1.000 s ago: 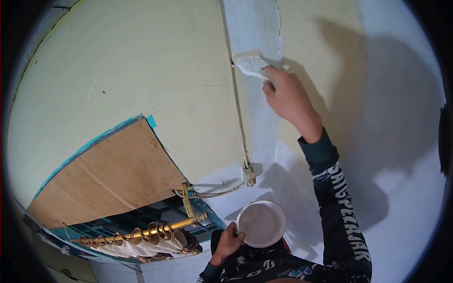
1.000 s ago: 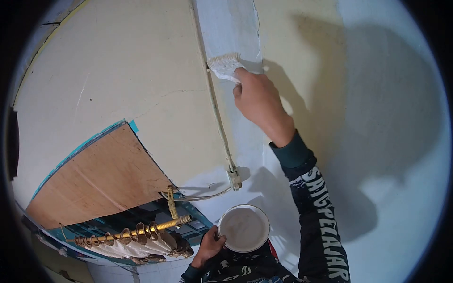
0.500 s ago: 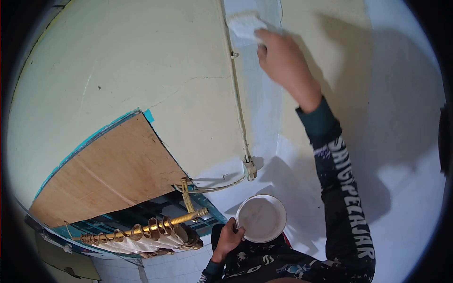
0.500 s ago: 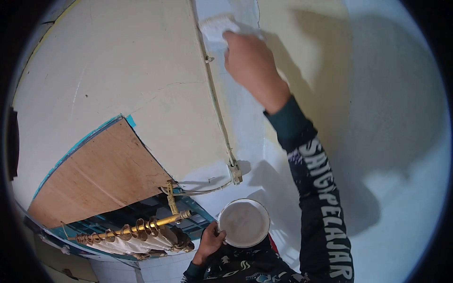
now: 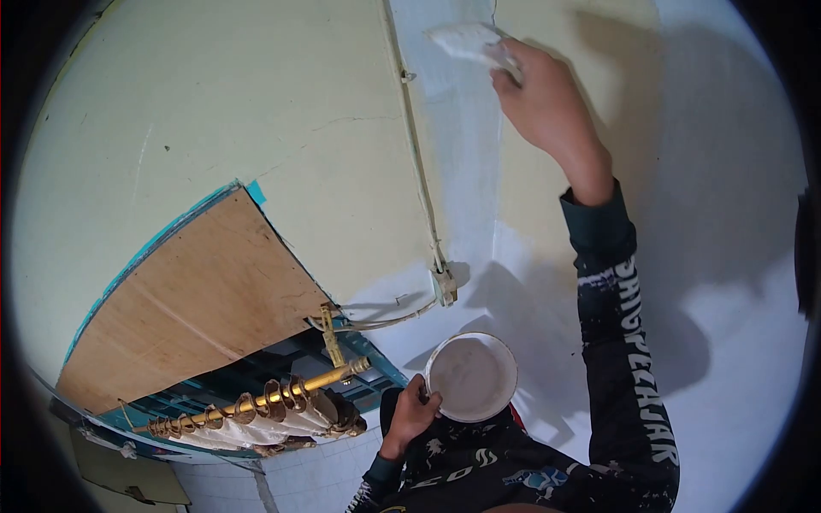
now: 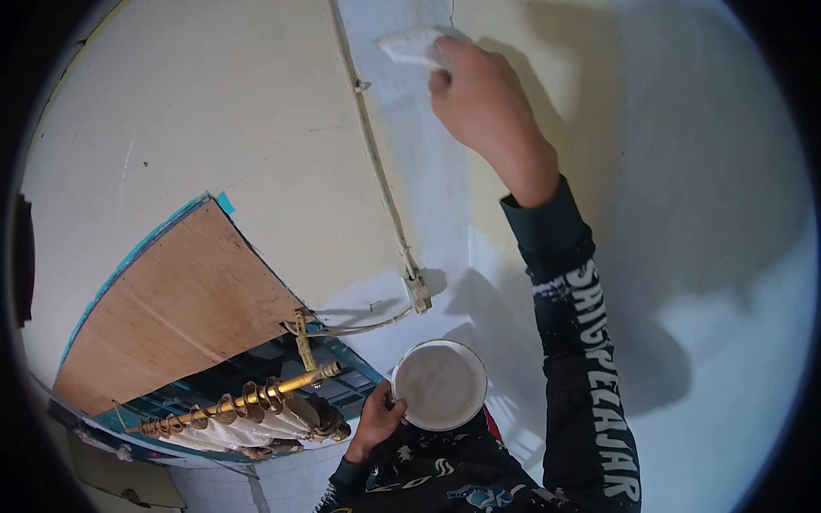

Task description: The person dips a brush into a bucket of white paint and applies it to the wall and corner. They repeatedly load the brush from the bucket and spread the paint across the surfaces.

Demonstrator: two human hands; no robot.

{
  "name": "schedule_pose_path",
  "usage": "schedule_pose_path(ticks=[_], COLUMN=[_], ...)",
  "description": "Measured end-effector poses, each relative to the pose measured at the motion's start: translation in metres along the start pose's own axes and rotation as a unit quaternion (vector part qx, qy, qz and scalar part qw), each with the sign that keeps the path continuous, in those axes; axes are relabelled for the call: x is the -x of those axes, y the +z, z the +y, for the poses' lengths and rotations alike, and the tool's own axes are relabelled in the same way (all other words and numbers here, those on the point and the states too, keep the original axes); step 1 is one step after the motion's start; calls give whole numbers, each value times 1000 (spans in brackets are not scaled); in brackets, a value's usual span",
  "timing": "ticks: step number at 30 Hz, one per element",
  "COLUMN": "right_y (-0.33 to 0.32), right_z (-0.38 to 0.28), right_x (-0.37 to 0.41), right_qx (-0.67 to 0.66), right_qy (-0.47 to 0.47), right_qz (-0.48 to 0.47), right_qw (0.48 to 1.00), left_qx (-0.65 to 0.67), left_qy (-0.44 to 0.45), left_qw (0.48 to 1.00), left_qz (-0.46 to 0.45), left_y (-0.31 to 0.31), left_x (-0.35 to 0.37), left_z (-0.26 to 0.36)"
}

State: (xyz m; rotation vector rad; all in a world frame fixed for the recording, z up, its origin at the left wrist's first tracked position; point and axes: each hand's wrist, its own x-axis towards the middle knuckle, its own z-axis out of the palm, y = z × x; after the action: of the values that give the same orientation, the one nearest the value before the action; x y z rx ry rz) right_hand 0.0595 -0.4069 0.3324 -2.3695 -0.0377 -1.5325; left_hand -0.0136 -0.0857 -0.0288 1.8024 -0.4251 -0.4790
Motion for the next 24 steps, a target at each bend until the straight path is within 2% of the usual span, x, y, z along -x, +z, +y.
schedule_pose_path(ticks=[1, 5, 7, 14, 16, 18, 20, 21, 23, 24], right_y=[6, 69, 75, 65, 36, 10, 2, 8, 23, 33], right_z=[-3, 10, -2, 18, 15, -5, -12, -11, -8, -5], right_x=[-3, 43, 80, 153, 144, 117, 91, 81, 63, 62], right_qx=[1, -4, 33, 22, -57, -30, -25, -27, -36, -37], right_qy=[-39, -17, 97, 113, 152, 180, 159, 164, 62, 65], right_qz=[51, 32, -90, -183, -192, -183, -102, -102, -1, 1], right_qw=[998, 999, 991, 976, 968, 966, 982, 981, 997, 997], left_qx=[2, 11, 36, 11, 17, 20, 16, 14, 5, 2], left_qy=[5, -3, -12, -4, -1, -4, -5, -5, -2, 6], left_qw=[1000, 1000, 999, 1000, 1000, 1000, 1000, 1000, 1000, 1000], left_qz=[1, 12, 16, 5, -2, 2, 2, 2, 1, 1], left_y=[0, 0, 0, 1, 1, 2, 1, 1, 1, 1], left_x=[0, 1, -1, -1, -4, -3, -3, -1, -1, -2], left_z=[2, 3, -2, 9, -7, -4, 6, 8, 4, 2])
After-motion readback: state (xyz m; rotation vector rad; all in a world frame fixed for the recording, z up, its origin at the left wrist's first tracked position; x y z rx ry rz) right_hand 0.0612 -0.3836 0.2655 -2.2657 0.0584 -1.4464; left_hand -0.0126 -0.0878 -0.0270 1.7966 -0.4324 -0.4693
